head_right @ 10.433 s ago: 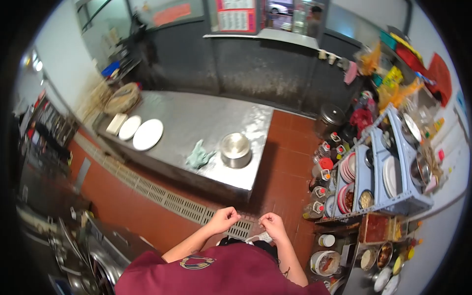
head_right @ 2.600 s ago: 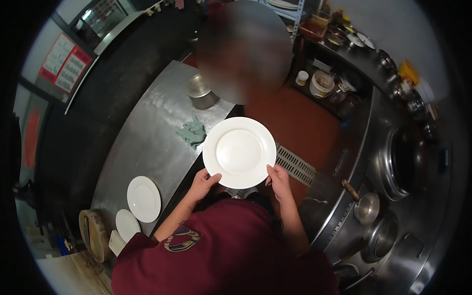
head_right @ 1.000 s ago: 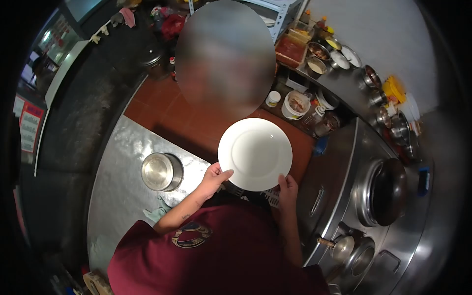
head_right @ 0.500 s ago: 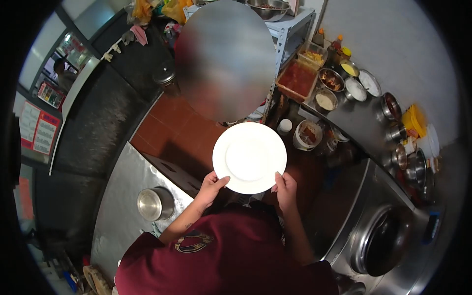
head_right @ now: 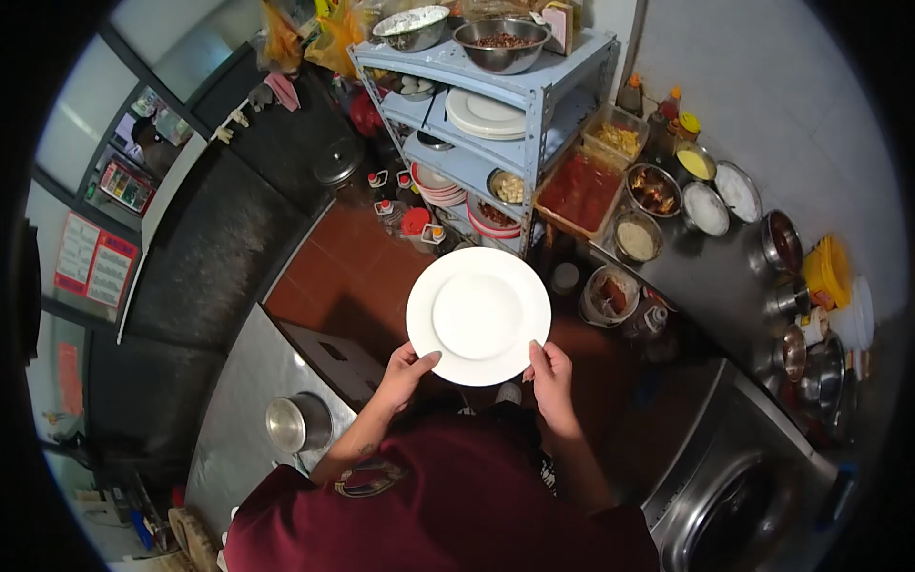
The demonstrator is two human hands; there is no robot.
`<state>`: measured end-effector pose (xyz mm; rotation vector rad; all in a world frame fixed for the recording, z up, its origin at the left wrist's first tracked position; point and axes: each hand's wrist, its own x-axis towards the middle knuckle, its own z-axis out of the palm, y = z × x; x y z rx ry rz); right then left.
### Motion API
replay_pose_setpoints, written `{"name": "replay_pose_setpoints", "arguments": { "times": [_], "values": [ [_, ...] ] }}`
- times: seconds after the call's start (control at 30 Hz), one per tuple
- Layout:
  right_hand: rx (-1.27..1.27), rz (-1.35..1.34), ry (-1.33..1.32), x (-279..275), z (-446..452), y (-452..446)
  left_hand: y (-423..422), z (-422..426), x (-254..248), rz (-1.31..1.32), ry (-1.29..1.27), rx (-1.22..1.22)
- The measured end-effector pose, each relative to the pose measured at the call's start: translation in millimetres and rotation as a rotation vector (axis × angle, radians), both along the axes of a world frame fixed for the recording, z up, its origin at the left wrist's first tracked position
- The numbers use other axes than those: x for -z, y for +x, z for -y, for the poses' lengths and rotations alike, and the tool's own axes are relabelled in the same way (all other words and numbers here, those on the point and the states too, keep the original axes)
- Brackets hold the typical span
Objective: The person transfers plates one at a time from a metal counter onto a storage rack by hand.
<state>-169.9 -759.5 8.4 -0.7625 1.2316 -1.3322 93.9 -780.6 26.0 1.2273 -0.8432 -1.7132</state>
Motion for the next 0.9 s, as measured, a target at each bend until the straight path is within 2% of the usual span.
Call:
{"name": "replay_pose_setpoints", "arguments": {
  "times": [0.23, 0.47, 0.6, 0.7, 0.9],
  "values": [
    [-0.030, 0.002, -0.029, -5, 61, 7, 8, 53, -13, -0.038, 0.016, -0.024],
    [0.001, -0.064, -0.068, -30, 148, 26, 31, 155, -3, -0.078, -0.062, 0.027],
    [0.065, -0.063, -0.036, -45, 206, 43, 33, 224, -36, -0.179, -0.131, 0.007],
    [0.096, -0.052, -0.038, -53, 244, 57, 53, 282, -26, -0.125, -0.218, 0.133],
    [0.174, -0.047, -0.080, -58, 304, 78, 66, 371, -21, -0.145, -0.268, 0.219]
  ]
}}
